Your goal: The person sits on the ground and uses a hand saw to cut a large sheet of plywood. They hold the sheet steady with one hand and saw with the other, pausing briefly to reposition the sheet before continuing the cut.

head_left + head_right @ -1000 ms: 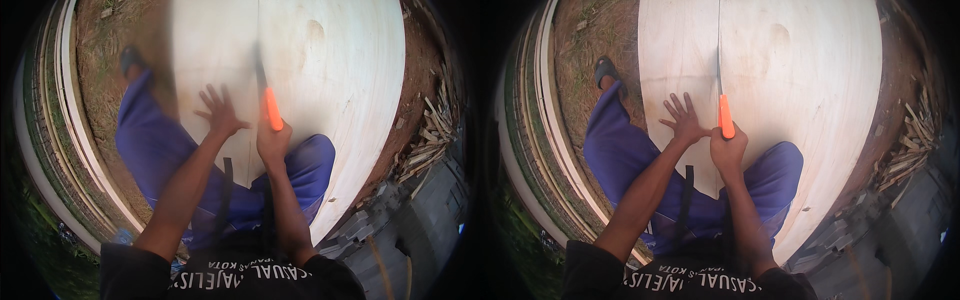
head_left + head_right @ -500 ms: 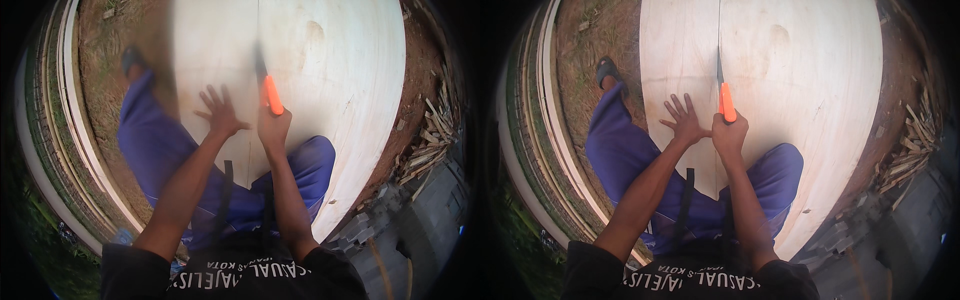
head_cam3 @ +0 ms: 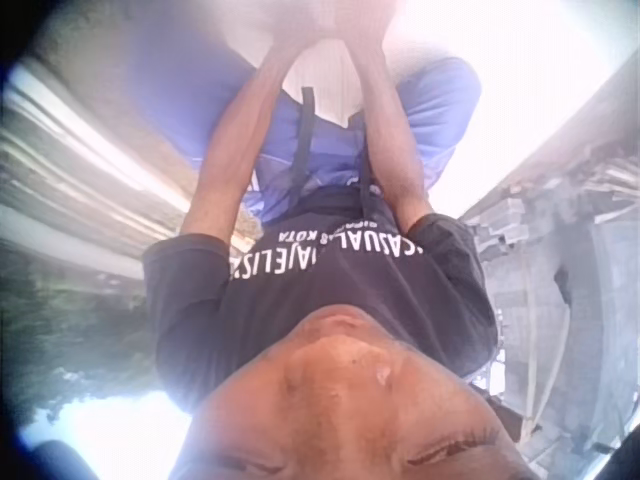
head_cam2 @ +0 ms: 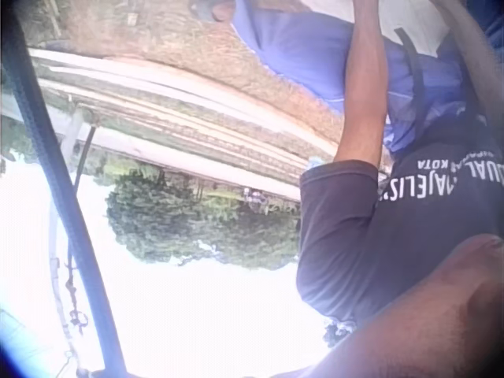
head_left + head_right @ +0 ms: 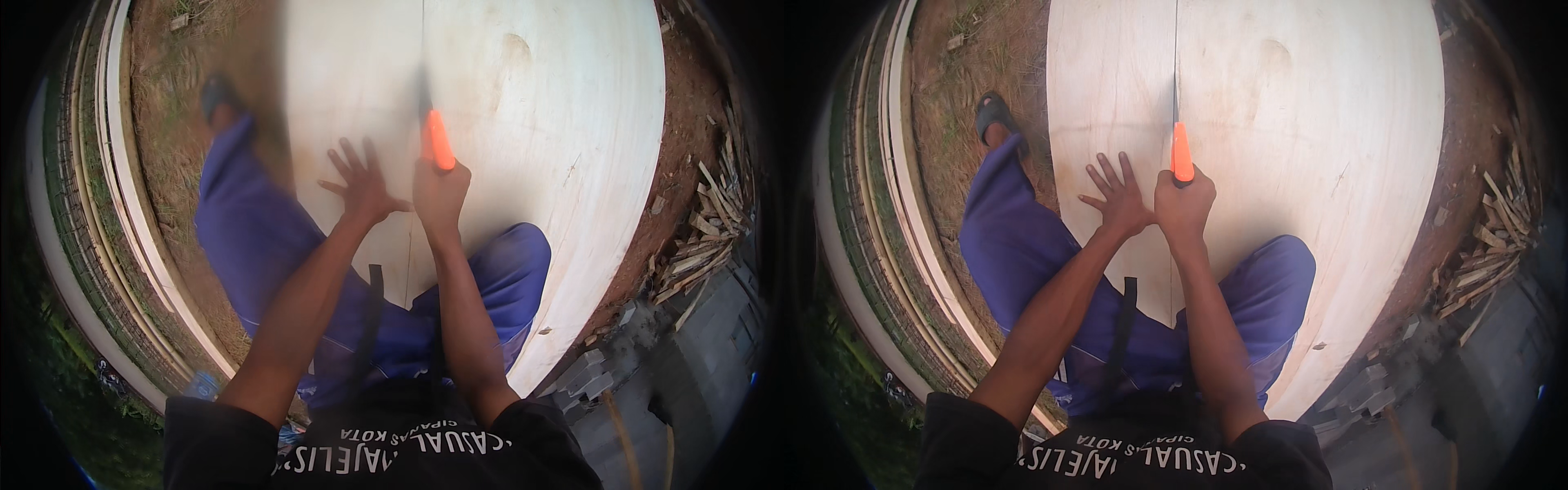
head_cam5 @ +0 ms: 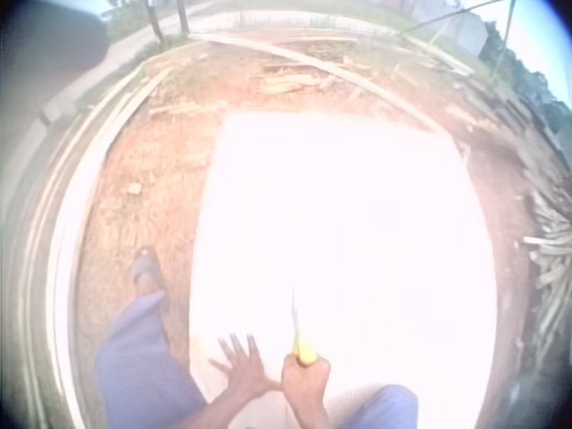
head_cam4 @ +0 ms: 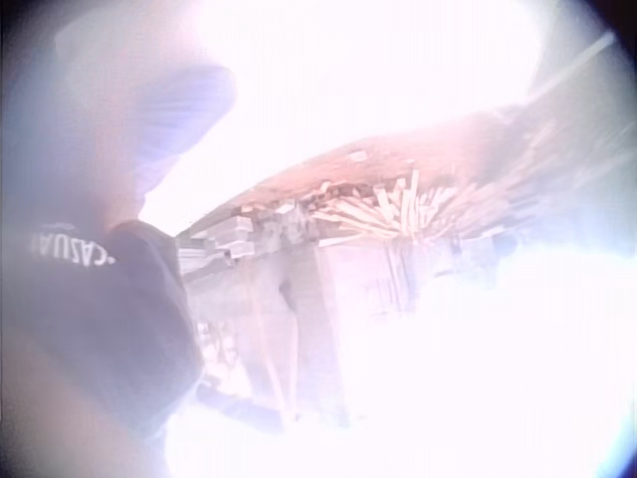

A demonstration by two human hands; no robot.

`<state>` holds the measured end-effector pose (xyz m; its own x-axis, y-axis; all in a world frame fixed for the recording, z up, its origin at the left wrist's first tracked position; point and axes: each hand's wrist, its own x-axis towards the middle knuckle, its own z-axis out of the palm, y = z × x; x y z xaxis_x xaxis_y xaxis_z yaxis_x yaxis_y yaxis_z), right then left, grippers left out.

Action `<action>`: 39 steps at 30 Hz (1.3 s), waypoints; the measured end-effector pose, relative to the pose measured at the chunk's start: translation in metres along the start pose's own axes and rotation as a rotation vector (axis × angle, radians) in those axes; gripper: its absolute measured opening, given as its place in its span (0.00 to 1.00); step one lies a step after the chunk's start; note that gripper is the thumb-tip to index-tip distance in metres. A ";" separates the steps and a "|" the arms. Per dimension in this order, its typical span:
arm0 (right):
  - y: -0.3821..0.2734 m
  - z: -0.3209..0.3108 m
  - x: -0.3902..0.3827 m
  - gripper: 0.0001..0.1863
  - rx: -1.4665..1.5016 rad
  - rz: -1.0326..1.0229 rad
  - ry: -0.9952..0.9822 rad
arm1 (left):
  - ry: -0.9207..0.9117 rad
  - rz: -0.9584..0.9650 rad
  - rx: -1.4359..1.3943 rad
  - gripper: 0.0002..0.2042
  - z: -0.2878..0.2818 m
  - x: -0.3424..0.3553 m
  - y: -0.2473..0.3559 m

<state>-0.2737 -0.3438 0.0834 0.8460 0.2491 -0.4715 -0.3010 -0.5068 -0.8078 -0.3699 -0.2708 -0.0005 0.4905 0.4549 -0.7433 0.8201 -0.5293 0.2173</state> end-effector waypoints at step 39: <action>0.004 -0.066 -0.146 0.06 0.011 -0.022 0.000 | -0.025 -0.011 -0.002 0.84 0.003 0.005 -0.008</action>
<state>-0.3692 -0.4363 0.1719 0.8524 0.2598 -0.4537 -0.2873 -0.4923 -0.8216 -0.3750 -0.2661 -0.0076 0.4736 0.4425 -0.7615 0.8263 -0.5225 0.2103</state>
